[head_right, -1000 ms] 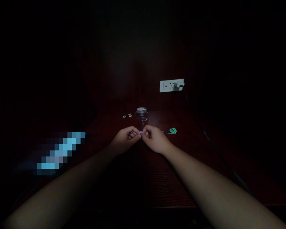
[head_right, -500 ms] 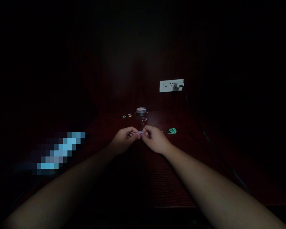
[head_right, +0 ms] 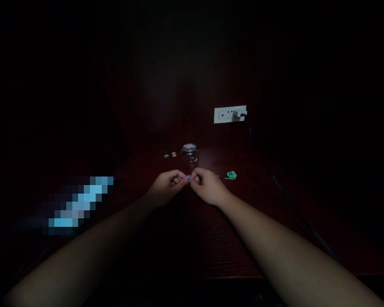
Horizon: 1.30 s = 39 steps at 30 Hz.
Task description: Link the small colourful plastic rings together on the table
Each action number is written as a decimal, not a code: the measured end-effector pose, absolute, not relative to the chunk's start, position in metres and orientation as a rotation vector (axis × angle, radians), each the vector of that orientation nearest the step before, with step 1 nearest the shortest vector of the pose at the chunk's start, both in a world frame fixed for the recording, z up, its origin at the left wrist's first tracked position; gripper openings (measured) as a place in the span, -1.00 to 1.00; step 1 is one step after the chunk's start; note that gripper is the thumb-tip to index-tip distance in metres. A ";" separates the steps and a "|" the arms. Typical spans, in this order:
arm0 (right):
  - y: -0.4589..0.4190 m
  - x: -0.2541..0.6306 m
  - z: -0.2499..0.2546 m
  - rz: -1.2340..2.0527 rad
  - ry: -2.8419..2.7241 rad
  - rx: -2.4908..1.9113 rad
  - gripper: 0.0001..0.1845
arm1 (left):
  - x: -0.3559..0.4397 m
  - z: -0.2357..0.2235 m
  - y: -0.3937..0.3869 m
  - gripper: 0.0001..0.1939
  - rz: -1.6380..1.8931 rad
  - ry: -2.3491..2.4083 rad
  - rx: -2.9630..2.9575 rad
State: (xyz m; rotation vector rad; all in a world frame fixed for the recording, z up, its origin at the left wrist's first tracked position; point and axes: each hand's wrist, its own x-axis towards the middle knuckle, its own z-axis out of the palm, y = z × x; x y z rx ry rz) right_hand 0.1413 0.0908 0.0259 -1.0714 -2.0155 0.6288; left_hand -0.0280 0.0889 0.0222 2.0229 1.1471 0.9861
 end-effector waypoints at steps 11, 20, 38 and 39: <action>0.091 0.142 0.026 0.605 -2.039 -1.098 -0.83 | -0.028 0.024 0.088 -0.82 0.986 1.188 2.037; 0.090 0.141 0.026 0.641 -2.025 -1.092 -0.84 | -0.029 0.022 0.088 -0.81 0.976 1.195 2.051; 0.091 0.141 0.023 0.638 -2.043 -1.083 -0.88 | -0.027 0.026 0.086 -0.79 0.981 1.157 1.974; 0.091 0.141 0.023 0.641 -2.047 -1.080 -0.88 | -0.027 0.026 0.086 -0.78 0.978 1.162 1.981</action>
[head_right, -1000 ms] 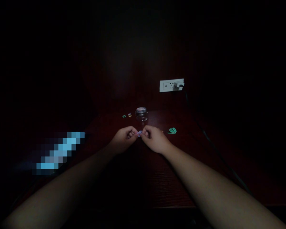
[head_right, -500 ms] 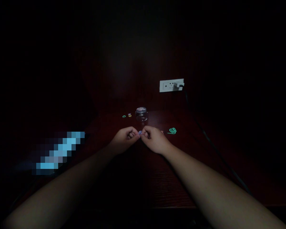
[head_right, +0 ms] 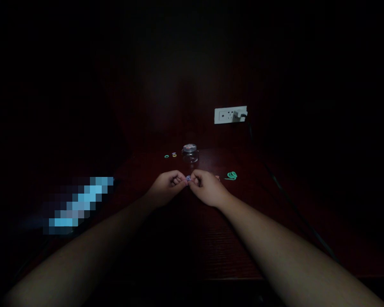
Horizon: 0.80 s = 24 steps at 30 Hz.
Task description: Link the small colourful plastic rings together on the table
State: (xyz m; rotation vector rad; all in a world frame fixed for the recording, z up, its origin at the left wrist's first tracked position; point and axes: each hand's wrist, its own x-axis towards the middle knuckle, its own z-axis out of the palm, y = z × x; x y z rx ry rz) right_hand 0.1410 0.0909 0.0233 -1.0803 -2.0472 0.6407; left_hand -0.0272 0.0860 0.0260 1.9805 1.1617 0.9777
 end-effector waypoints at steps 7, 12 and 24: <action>0.090 0.140 0.025 0.656 -2.080 -1.067 -0.83 | -0.029 0.024 0.088 -0.77 0.978 1.197 2.079; 0.088 0.139 0.026 0.663 -2.076 -1.057 -0.83 | -0.029 0.023 0.089 -0.78 0.974 1.218 2.115; 0.086 0.139 0.028 0.645 -2.104 -1.056 -0.85 | -0.029 0.021 0.089 -0.80 0.976 1.200 2.099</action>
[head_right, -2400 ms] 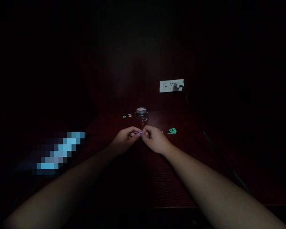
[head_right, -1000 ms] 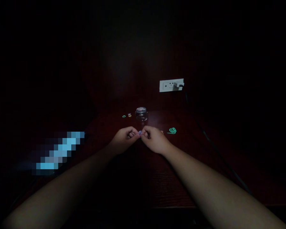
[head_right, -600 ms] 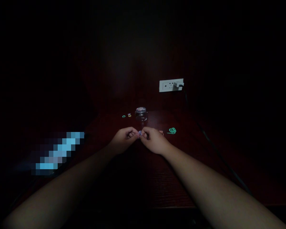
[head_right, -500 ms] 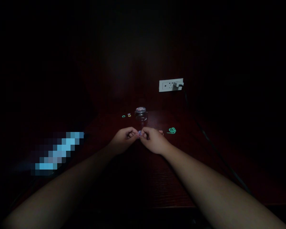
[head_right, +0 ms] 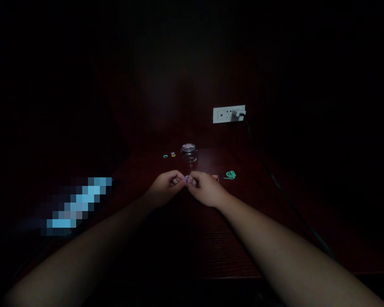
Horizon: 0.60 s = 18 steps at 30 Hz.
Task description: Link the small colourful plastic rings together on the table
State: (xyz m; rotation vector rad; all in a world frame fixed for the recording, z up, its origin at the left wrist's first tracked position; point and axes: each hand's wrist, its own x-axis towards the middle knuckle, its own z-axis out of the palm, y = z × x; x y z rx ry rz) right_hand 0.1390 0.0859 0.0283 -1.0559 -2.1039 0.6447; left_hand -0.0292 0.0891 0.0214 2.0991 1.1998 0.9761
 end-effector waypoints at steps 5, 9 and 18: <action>0.085 0.138 0.029 0.626 -2.118 -1.057 -0.83 | -0.029 0.023 0.088 -0.81 0.981 1.204 2.086; 0.084 0.138 0.029 0.600 -2.140 -1.066 -0.83 | -0.028 0.025 0.087 -0.82 0.945 1.185 2.058; 0.084 0.138 0.028 0.581 -2.171 -1.079 -0.86 | -0.027 0.027 0.085 -0.84 0.911 1.181 2.024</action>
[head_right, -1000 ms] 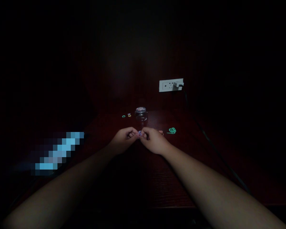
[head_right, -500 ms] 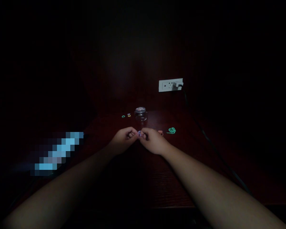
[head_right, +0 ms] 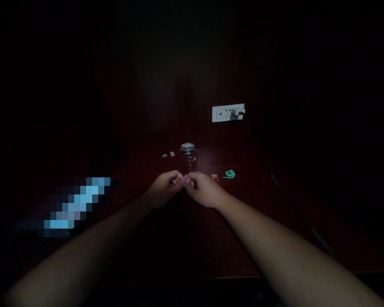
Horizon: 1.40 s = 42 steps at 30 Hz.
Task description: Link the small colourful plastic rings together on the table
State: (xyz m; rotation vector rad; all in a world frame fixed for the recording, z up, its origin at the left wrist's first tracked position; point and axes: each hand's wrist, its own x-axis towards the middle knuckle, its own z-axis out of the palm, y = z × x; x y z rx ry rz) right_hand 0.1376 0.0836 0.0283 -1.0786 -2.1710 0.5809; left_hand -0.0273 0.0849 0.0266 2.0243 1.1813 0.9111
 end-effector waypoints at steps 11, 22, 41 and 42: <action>0.086 0.138 0.024 0.563 -2.207 -1.076 -0.90 | -0.028 0.024 0.087 -0.85 0.876 1.157 2.036; 0.085 0.137 0.024 0.583 -2.237 -1.067 -0.90 | -0.029 0.022 0.087 -0.84 0.833 1.168 2.041; 0.083 0.138 0.024 0.603 -2.271 -1.024 -0.88 | -0.029 0.021 0.086 -0.84 0.820 1.144 1.998; 0.083 0.138 0.024 0.609 -2.268 -1.026 -0.87 | -0.029 0.021 0.086 -0.84 0.817 1.146 1.997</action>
